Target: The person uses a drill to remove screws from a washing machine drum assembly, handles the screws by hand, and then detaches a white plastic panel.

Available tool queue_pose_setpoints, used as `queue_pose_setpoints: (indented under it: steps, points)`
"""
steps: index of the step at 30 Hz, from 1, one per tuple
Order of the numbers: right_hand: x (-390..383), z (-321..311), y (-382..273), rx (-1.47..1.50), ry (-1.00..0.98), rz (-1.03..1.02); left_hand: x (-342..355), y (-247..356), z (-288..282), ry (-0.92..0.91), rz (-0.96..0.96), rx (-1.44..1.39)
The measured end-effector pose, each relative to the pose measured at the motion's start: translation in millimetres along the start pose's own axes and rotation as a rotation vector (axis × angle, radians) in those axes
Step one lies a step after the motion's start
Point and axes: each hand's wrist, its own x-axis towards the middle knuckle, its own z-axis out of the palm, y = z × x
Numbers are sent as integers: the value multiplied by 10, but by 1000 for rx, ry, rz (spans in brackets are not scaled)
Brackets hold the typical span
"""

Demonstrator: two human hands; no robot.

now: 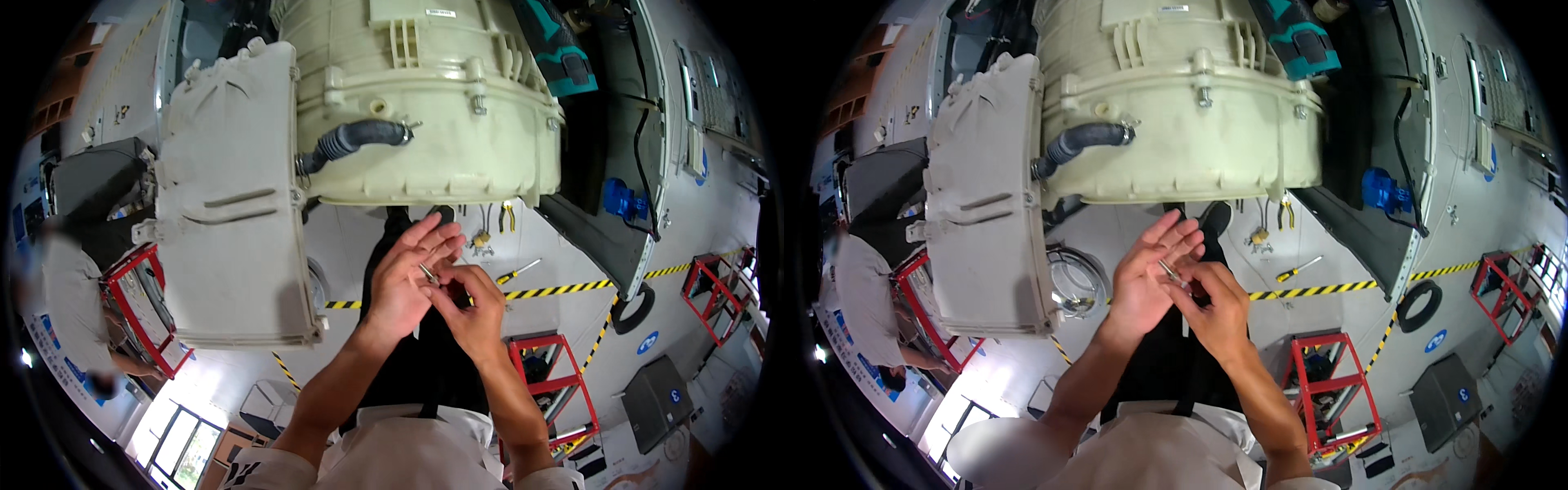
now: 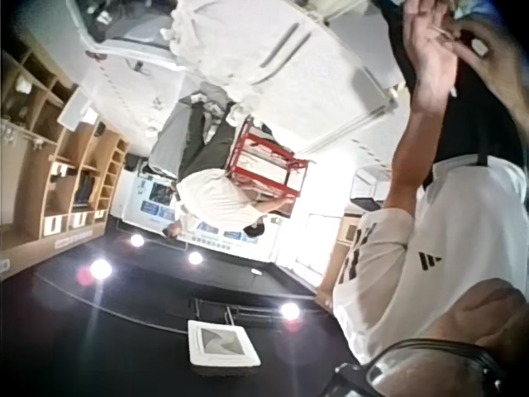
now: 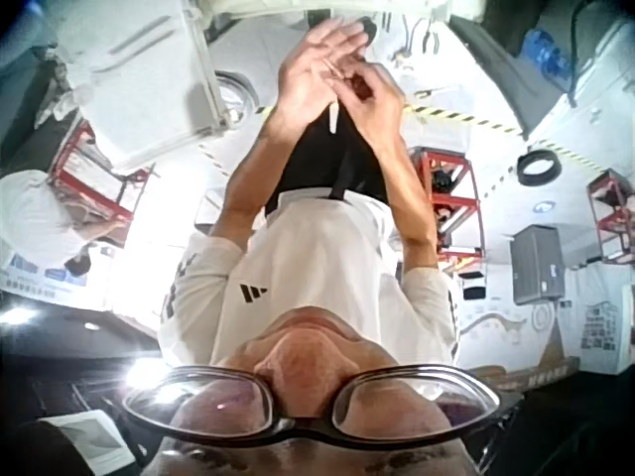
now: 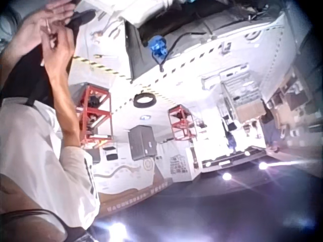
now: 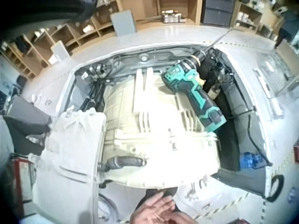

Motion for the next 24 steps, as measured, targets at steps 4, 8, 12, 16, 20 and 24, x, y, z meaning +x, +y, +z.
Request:
queue_pose_setpoints:
  steps: [4,8,12,16,20,24]
  points:
    - [71,-1,-126,25,57,-86,-88,99,94,-169,-1,44]
    - [64,3,-232,4,10,-143,-200,133,60,-231,85,273]
    - [-17,-93,-266,146,41,-109,-706,119,240,-77,306,864]
    - [-79,-146,-427,588,96,151,-1324,580,884,-306,494,1571]
    - [7,-272,-617,651,86,152,-1147,1078,1334,-412,810,2039]
    - [58,-326,-705,637,131,87,-393,1424,1212,-155,849,2512]
